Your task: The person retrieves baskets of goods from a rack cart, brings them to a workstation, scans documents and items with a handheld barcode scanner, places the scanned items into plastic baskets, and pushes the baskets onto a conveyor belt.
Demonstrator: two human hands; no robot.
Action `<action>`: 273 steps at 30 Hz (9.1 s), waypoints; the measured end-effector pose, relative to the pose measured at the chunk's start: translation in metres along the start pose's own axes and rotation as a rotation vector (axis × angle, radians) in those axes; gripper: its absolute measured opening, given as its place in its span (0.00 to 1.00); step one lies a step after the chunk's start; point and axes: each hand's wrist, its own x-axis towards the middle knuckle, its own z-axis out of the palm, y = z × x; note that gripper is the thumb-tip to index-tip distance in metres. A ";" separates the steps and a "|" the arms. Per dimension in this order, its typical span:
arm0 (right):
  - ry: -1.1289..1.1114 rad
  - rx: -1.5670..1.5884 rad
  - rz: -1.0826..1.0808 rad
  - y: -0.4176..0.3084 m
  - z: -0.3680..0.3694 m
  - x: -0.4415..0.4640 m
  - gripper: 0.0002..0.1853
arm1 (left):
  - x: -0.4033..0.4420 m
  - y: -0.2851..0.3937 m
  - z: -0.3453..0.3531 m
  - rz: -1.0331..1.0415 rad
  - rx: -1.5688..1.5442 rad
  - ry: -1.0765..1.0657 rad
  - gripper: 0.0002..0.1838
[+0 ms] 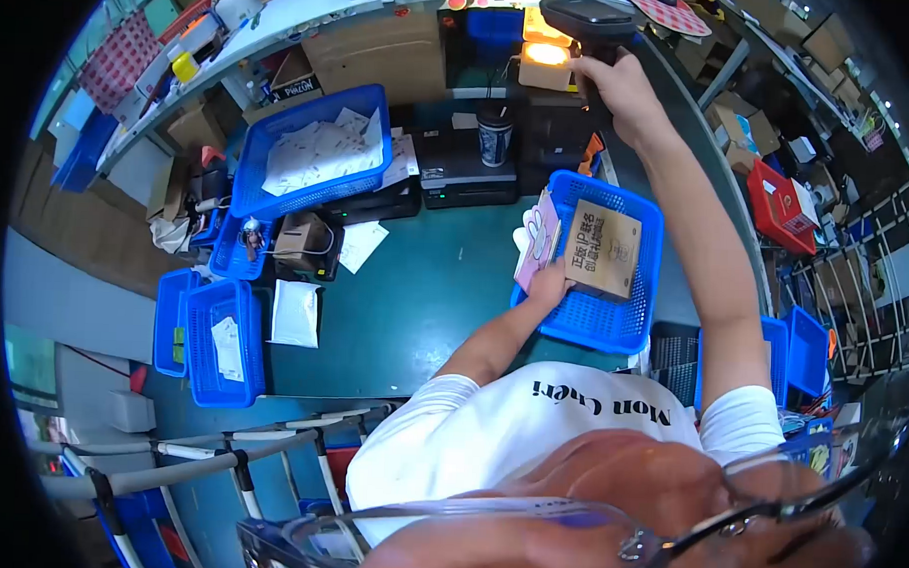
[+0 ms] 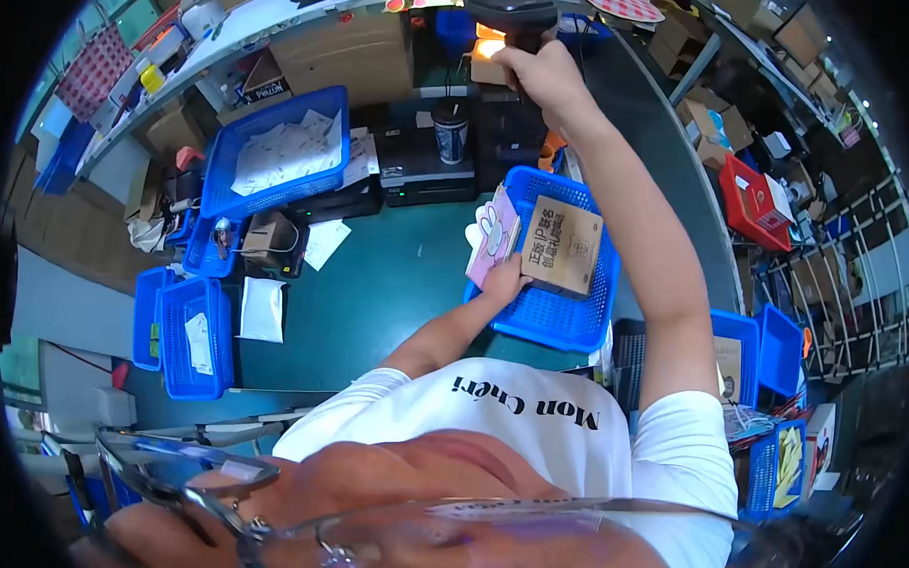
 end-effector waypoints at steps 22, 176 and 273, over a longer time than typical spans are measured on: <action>0.844 -0.709 0.274 0.120 -0.140 -0.379 0.24 | -0.016 0.002 0.002 0.152 0.049 0.097 0.22; -1.661 0.126 0.625 0.397 0.615 -0.759 0.27 | -1.008 -0.112 0.116 -0.612 -1.347 2.127 0.18; 0.056 0.030 0.995 0.341 -0.024 -0.464 0.31 | -0.239 -0.066 -0.084 -0.729 -0.567 -0.108 0.37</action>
